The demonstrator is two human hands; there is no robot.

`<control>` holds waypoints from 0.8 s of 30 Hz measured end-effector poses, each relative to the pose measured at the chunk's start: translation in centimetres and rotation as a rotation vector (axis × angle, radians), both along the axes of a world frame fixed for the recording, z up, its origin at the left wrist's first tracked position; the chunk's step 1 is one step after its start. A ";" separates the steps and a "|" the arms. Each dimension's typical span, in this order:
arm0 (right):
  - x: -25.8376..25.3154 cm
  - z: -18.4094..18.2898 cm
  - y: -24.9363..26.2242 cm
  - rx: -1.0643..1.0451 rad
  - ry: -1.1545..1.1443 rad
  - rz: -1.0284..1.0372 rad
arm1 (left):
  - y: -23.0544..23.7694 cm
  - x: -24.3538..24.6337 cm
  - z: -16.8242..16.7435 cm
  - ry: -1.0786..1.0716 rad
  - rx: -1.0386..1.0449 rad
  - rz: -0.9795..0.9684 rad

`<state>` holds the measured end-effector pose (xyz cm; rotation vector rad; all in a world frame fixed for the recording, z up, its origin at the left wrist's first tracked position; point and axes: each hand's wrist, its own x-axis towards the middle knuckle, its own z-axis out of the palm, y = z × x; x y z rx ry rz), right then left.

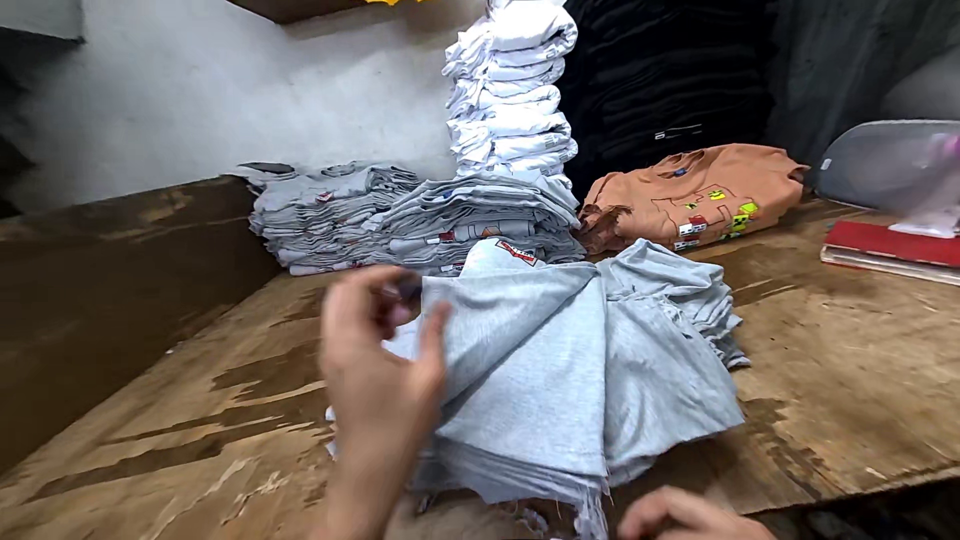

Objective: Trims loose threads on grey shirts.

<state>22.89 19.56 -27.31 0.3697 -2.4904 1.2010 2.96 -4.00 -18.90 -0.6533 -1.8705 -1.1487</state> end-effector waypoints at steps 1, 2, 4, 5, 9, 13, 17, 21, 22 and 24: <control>-0.3 0.2 -0.6 -0.088 0.070 -0.094 | 0.9 1.1 -0.9 0.029 -0.104 -0.085; -0.8 0.4 -1.6 -0.186 0.143 -0.202 | 1.8 2.2 -2.0 0.050 -0.197 -0.179; -2.3 0.2 -3.5 -0.310 0.213 -0.365 | 3.2 4.1 -3.7 0.093 -0.356 -0.313; -2.9 -0.2 -4.1 -0.345 0.232 -0.413 | 3.5 4.8 -4.3 0.133 -0.431 -0.332; -3.8 -1.6 -4.9 -0.419 0.338 -0.467 | 2.9 7.0 -4.0 0.252 -0.611 -0.222; -4.3 -2.3 -5.3 -0.318 0.555 -0.523 | 3.6 8.1 -3.9 0.325 -0.661 -0.183; -4.4 -3.1 -5.3 -0.062 0.713 -0.565 | 4.0 6.8 -5.1 0.287 -0.591 -0.246; -5.2 -4.1 -5.2 0.043 0.712 -0.590 | 2.1 5.3 -5.8 0.126 -0.473 -0.304; -5.5 -4.2 -5.2 0.026 0.726 -0.586 | 1.6 5.0 -5.9 0.095 -0.457 -0.327; -5.7 -4.1 -5.6 -0.128 0.708 -0.548 | 1.0 4.8 -6.0 0.045 -0.431 -0.385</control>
